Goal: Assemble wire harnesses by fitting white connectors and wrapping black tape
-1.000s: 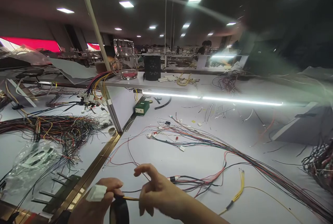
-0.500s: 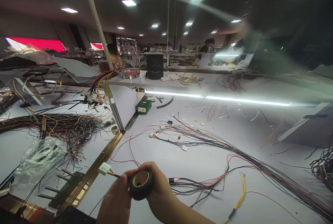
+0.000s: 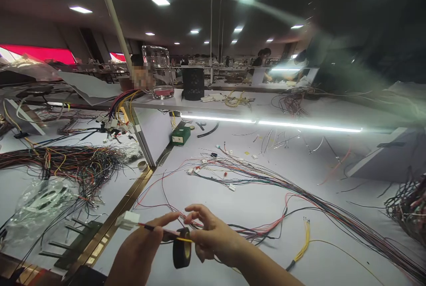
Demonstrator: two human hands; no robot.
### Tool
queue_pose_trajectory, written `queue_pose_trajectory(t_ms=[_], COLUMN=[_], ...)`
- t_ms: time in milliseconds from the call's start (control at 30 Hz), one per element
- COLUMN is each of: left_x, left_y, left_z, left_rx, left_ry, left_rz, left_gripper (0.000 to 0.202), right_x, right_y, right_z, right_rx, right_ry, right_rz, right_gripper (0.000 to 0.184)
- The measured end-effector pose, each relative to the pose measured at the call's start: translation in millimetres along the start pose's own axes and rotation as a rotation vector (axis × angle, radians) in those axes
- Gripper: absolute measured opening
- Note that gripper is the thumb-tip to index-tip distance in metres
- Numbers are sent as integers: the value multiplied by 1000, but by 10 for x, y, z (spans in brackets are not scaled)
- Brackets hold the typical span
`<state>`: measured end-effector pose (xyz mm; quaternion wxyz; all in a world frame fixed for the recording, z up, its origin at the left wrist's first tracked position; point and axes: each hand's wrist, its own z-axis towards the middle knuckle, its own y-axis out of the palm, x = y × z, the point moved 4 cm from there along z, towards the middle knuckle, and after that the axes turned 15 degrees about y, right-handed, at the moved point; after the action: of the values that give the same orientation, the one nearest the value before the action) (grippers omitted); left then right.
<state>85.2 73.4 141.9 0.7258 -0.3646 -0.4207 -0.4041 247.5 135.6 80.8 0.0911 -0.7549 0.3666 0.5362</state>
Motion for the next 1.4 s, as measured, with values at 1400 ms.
queue_pose_trajectory(t_ms=[1400], left_x=[-329], left_y=[304], left_z=[-3], left_rx=[-87], left_ry=[-73], left_rz=[-92], left_gripper=[43], right_x=[-43], right_y=[202], right_z=[-256], right_rx=[493], right_ry=[-750], right_rz=[-938], right_gripper=[43])
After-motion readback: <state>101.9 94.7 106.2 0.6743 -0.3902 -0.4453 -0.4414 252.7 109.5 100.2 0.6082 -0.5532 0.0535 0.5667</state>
